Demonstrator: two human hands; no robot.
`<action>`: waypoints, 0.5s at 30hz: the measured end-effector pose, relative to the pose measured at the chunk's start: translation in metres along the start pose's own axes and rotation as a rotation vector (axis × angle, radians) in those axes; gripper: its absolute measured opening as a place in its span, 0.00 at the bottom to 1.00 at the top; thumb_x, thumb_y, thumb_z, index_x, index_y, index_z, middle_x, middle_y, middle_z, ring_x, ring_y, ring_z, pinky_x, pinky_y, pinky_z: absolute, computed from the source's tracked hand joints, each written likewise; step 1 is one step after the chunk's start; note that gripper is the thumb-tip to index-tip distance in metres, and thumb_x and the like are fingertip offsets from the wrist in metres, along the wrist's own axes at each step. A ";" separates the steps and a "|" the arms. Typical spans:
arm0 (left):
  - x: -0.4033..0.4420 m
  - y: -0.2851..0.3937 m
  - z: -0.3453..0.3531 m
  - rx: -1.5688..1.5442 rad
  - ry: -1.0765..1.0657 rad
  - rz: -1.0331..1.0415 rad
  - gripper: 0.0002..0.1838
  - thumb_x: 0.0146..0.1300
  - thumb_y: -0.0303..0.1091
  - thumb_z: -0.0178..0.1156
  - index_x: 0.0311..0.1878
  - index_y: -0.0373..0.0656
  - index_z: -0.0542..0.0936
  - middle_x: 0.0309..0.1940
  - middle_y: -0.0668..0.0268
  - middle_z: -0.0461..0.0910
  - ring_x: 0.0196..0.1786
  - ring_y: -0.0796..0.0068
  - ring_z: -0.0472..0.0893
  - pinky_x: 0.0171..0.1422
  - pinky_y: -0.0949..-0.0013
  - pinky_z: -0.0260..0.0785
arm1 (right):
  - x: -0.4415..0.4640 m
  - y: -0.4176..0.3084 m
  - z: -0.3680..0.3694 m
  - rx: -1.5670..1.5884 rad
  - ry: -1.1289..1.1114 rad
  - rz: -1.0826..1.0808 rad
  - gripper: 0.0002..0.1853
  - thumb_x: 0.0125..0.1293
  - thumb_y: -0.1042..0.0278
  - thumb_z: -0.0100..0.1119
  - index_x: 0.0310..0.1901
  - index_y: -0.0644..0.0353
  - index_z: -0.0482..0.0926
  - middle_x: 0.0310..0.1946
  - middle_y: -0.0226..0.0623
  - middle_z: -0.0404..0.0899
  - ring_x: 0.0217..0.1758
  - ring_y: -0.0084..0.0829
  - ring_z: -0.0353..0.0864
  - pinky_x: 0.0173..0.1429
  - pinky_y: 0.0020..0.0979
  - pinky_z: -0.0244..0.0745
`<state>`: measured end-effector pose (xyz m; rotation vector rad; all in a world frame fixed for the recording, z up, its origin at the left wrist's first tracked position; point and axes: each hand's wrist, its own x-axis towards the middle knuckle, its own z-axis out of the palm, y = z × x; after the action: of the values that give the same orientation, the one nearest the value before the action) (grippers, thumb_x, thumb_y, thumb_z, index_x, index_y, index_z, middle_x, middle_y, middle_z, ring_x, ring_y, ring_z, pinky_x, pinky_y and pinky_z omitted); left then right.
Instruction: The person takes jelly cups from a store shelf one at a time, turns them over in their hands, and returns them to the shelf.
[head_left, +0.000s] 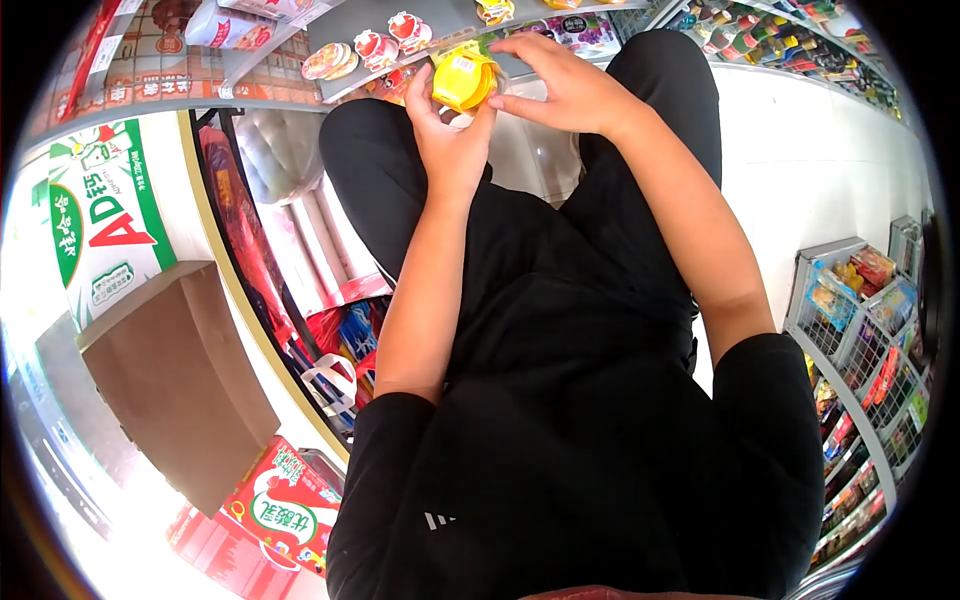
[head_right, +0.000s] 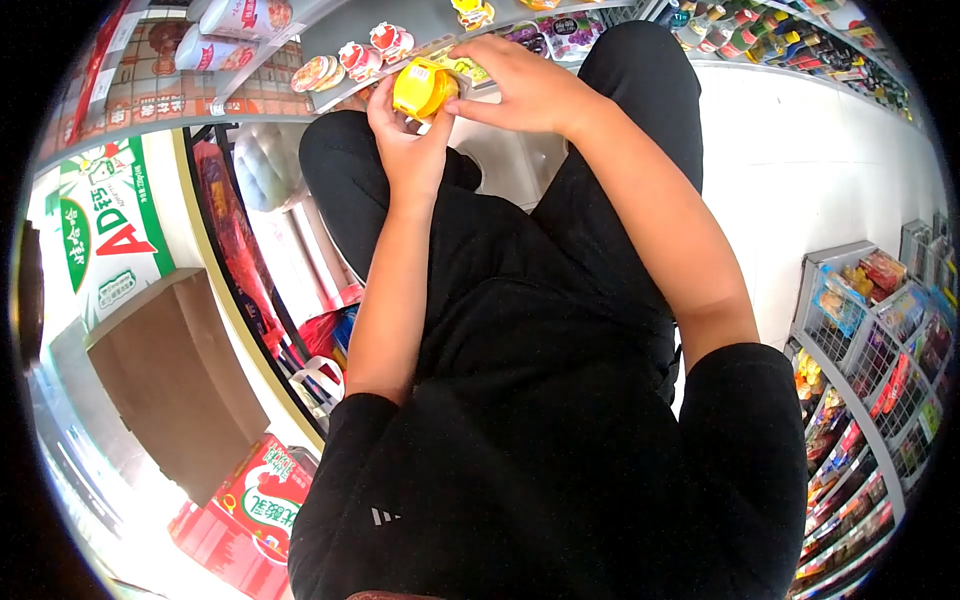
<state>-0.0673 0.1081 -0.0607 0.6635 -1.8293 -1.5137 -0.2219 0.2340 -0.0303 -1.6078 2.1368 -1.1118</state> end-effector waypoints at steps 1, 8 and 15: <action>0.000 0.000 -0.001 0.002 -0.001 -0.001 0.49 0.57 0.27 0.79 0.76 0.37 0.58 0.71 0.51 0.69 0.70 0.62 0.75 0.71 0.59 0.72 | 0.001 0.000 0.000 0.002 0.000 0.001 0.35 0.68 0.49 0.72 0.70 0.57 0.71 0.66 0.49 0.74 0.72 0.49 0.73 0.75 0.42 0.70; 0.006 0.001 -0.008 -0.462 0.077 -0.342 0.38 0.66 0.26 0.73 0.74 0.37 0.62 0.67 0.55 0.74 0.66 0.66 0.78 0.69 0.60 0.76 | 0.005 0.003 0.003 0.019 -0.044 0.014 0.33 0.69 0.50 0.71 0.68 0.59 0.71 0.63 0.49 0.76 0.69 0.46 0.77 0.72 0.41 0.73; 0.007 0.010 -0.012 -0.661 0.092 -0.474 0.22 0.73 0.37 0.67 0.66 0.42 0.73 0.60 0.63 0.81 0.60 0.69 0.81 0.65 0.61 0.75 | 0.012 0.004 0.015 0.207 -0.179 0.115 0.35 0.68 0.49 0.72 0.68 0.61 0.70 0.53 0.47 0.82 0.58 0.41 0.84 0.64 0.39 0.78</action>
<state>-0.0622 0.0975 -0.0486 0.8388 -1.0236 -2.1980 -0.2199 0.2173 -0.0401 -1.4163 1.9067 -1.0702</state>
